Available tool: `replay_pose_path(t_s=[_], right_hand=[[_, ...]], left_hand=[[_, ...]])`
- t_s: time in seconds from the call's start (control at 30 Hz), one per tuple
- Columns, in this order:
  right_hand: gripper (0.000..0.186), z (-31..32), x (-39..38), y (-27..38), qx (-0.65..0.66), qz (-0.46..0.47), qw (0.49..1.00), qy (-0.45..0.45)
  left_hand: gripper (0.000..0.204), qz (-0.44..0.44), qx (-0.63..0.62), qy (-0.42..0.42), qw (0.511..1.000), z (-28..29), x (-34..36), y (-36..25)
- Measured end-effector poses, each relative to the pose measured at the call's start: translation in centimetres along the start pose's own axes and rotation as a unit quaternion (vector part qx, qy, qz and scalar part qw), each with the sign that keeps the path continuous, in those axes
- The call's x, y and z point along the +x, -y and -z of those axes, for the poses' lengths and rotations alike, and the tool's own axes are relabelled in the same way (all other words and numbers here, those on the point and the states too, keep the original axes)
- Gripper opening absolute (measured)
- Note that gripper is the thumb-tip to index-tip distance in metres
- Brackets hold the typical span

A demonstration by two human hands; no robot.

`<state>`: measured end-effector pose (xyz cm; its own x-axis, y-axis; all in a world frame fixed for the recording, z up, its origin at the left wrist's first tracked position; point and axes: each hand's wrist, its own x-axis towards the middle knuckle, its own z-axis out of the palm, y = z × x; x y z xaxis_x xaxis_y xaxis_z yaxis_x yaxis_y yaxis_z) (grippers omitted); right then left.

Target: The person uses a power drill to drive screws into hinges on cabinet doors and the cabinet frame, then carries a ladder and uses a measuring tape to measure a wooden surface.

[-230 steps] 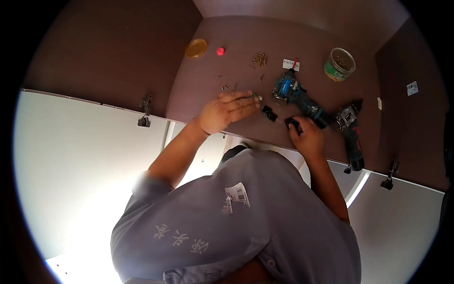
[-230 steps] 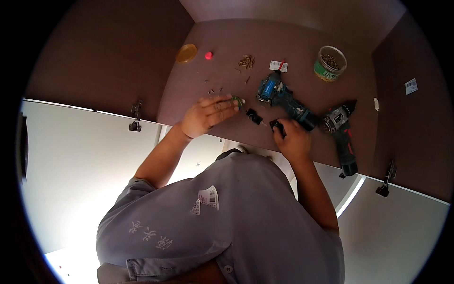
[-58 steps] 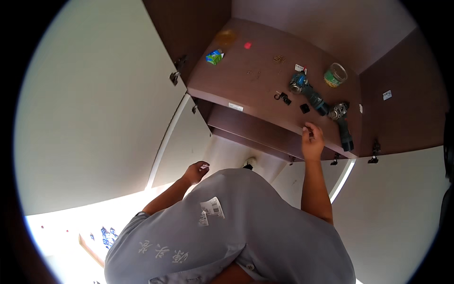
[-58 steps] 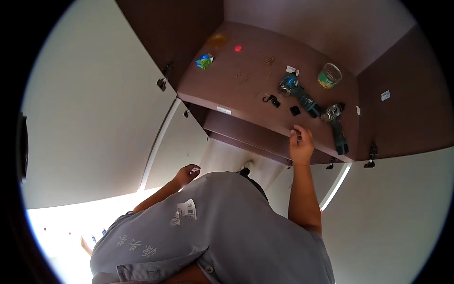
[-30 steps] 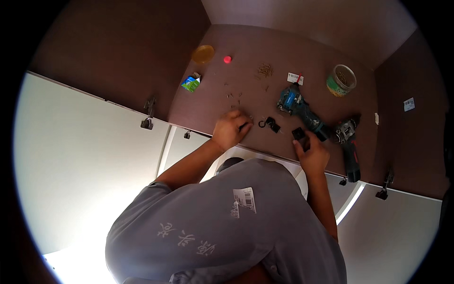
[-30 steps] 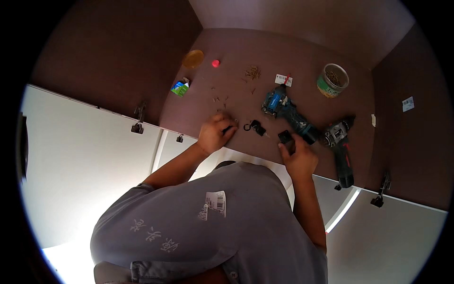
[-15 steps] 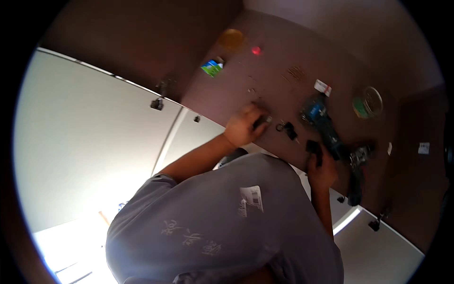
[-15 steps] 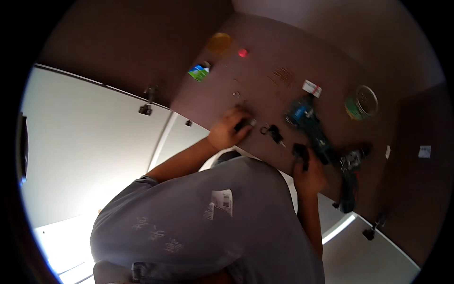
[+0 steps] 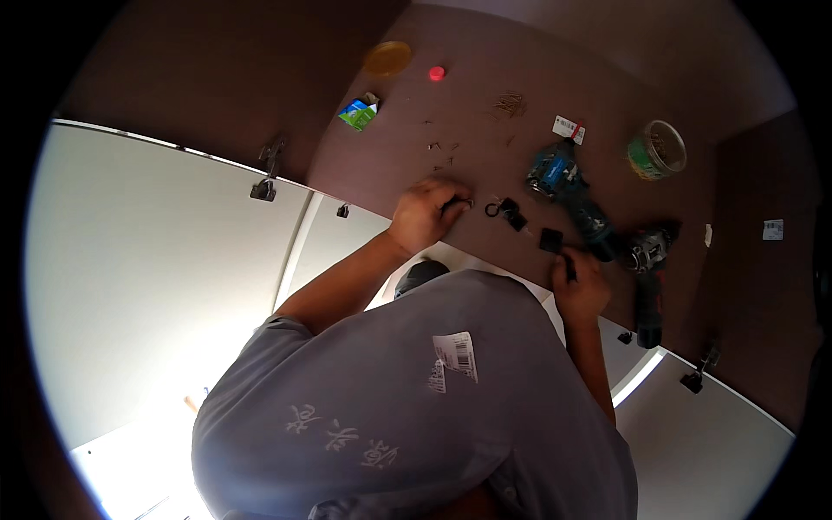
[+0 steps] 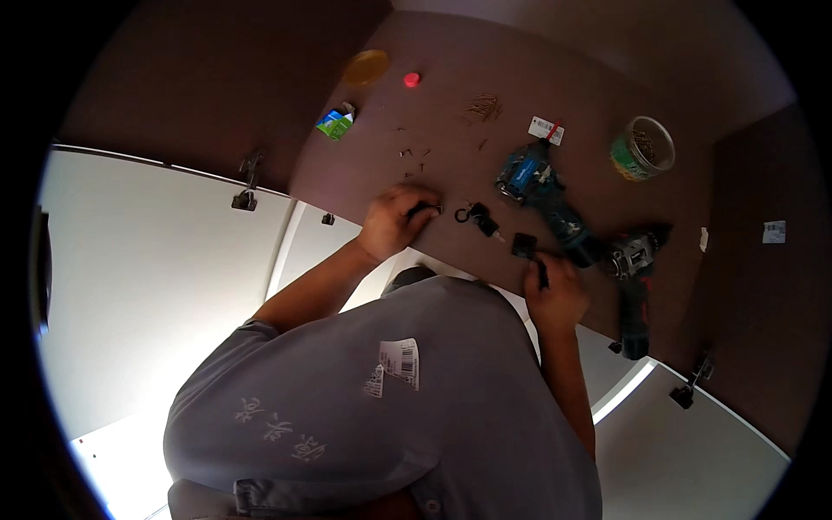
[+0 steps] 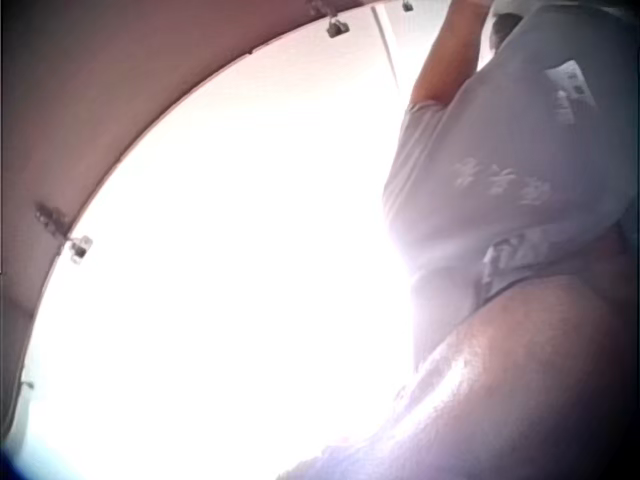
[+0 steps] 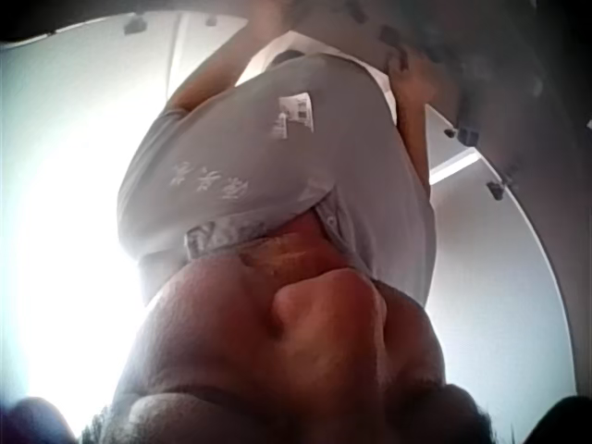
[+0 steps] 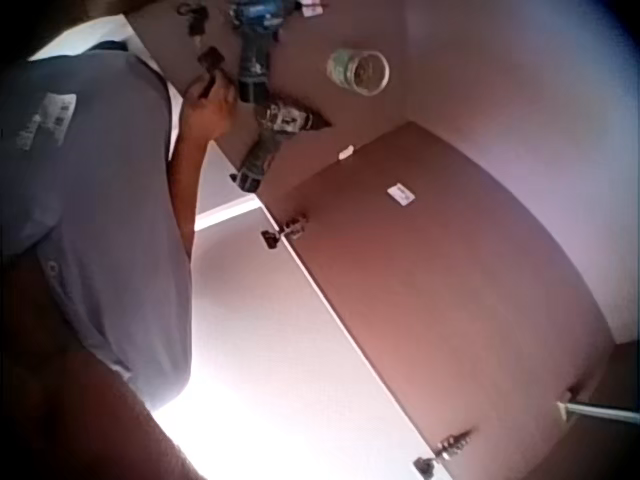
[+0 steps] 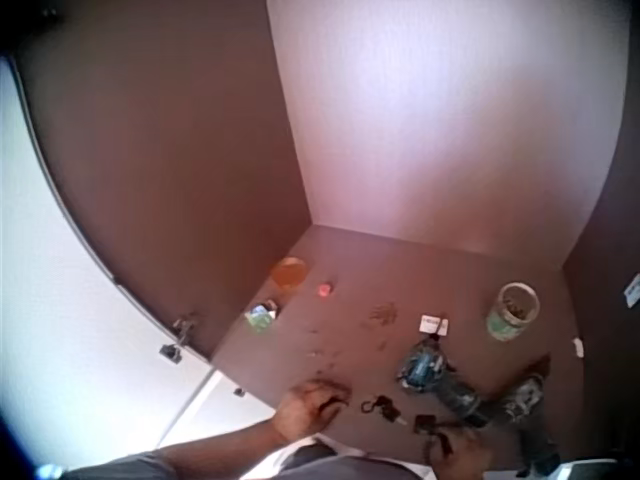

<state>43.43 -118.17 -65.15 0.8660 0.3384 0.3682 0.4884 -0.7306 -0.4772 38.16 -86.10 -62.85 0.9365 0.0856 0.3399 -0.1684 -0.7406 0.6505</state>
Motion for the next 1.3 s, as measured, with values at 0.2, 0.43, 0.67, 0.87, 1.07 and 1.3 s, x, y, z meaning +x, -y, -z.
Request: replay_pose_path(t_s=[0.2, 0.43, 0.67, 0.87, 1.07, 1.3], right_hand=[[0.015, 0.3, 0.2, 0.4, 0.007, -0.003, 1.0, 0.0], [0.013, 0.5, 0.4, 0.4, 0.011, -0.002, 1.0, 0.007], [0.012, 0.3, 0.2, 0.1, 0.02, 0.003, 1.0, 0.002], [0.012, 0.4, 0.2, 0.1, 0.011, 0.014, 1.0, -0.002], [0.011, 0.3, 0.1, -0.2, 0.015, 0.025, 0.999, -0.02], [0.011, 0.4, 0.1, -0.1, 0.026, 0.023, 0.999, -0.015]], left_hand=[[0.021, 0.105, -0.162, -0.032, 0.981, 0.1, -0.7, 0.2], [0.028, 0.191, -0.36, -0.061, 0.911, -0.3, -0.9, 2.2], [0.026, 0.196, -0.416, -0.052, 0.886, 1.3, -0.6, 1.7], [0.019, 0.217, -0.408, -0.031, 0.886, 1.3, -0.7, 2.8], [0.016, 0.198, -0.45, -0.041, 0.87, 1.1, -0.8, 2.6], [0.011, 0.184, -0.413, -0.033, 0.891, 1.0, -1.0, 3.0]])
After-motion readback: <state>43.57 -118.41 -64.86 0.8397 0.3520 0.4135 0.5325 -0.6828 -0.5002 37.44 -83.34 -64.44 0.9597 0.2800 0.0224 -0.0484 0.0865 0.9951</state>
